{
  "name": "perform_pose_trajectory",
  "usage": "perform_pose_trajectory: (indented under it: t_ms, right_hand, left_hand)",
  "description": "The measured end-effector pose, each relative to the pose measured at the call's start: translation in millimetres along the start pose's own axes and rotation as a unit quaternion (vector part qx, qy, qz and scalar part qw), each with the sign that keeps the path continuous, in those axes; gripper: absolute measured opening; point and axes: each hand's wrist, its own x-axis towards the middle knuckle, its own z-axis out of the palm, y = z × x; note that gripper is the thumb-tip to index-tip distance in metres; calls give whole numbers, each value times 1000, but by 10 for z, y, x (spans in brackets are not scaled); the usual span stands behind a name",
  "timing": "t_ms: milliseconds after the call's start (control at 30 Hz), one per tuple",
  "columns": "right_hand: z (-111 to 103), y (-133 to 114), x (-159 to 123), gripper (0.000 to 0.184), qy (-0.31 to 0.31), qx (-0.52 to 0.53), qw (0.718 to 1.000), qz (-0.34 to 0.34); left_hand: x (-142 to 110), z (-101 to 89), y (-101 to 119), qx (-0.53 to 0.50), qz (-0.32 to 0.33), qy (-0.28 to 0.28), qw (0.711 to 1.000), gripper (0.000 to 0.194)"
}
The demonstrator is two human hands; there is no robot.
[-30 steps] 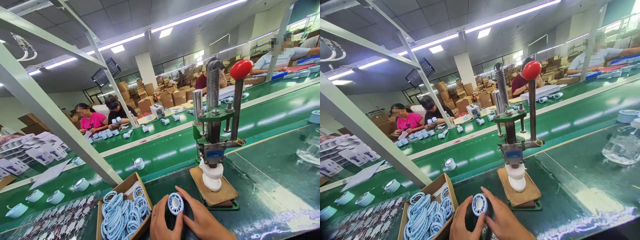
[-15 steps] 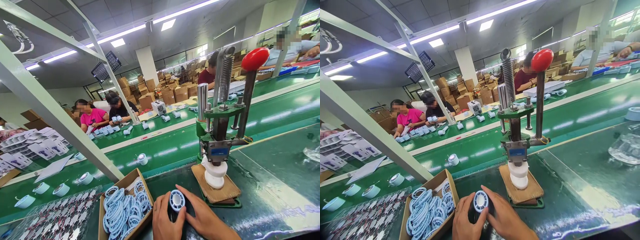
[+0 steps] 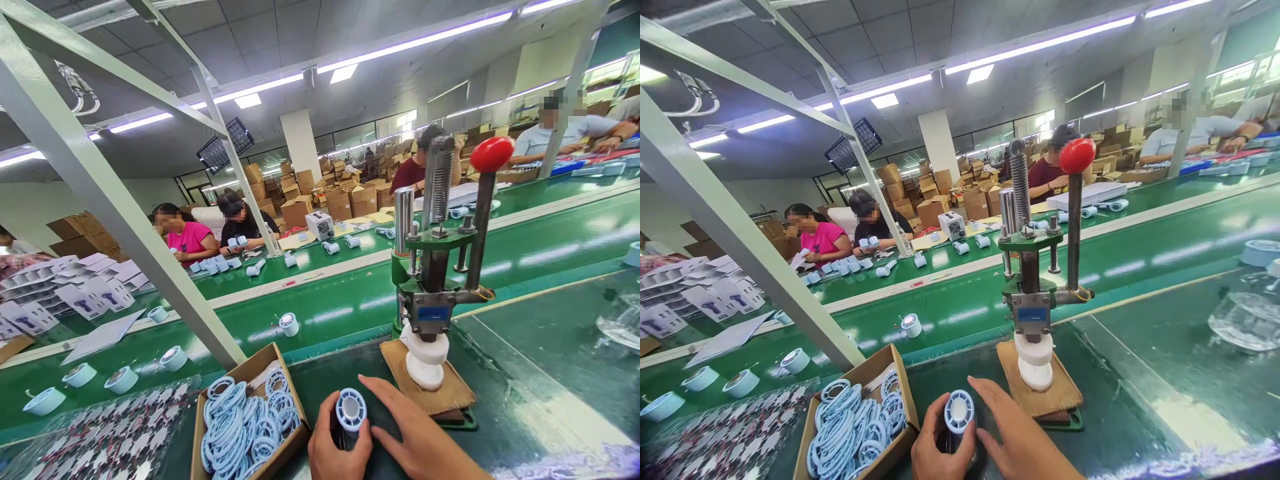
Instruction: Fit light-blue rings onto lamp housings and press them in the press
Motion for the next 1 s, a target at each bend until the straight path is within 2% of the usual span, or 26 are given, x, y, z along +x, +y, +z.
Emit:
perform_pose_trajectory:
  t_ms: [100,167,233,300,367,400,433,467,533,600,667,833,1000]
  right_hand:
    - [-601,-362,-127,40,74,-45,994,-63]
    - [-1049,-676,-159,31,180,-76,968,-155]
    - [-1481,-983,-105,29,322,-95,908,-251]
    - [-1880,-1231,48,25,463,-124,822,-307]
    - [-2247,-1388,283,19,574,-171,740,-305]
    - [-2416,-1431,418,19,611,-179,717,-283]
    - [-2573,-1452,556,22,634,-168,711,-254]
    - [-2712,-1455,690,24,646,-139,717,-223]
    - [-2923,-1422,918,24,630,-60,755,-174]
    - [-3032,-1369,1065,24,591,-3,791,-159]
    - [-3056,-1330,1126,26,562,29,811,-160]
    - [-3001,-1347,1083,25,552,70,817,-154]
    - [-2967,-1381,1052,24,554,86,817,-137]
  left_hand:
    - [43,85,242,-52,-4,-28,998,51]
    - [76,184,496,-85,2,-67,994,51]
    - [106,313,775,-100,15,-104,989,51]
    - [136,459,1024,-114,32,-143,983,49]
    - [167,611,1199,-138,42,-183,972,47]
    - [185,687,1254,-152,41,-200,967,48]
    - [203,762,1288,-164,37,-212,963,48]
    - [223,835,1303,-170,32,-218,960,50]
    - [259,970,1288,-164,29,-218,962,54]
    - [283,1078,1238,-148,37,-211,966,60]
    - [285,1152,1178,-137,47,-199,969,63]
    - [208,1220,1098,-94,53,-142,984,63]
    - [129,1257,1092,-78,41,-125,988,63]
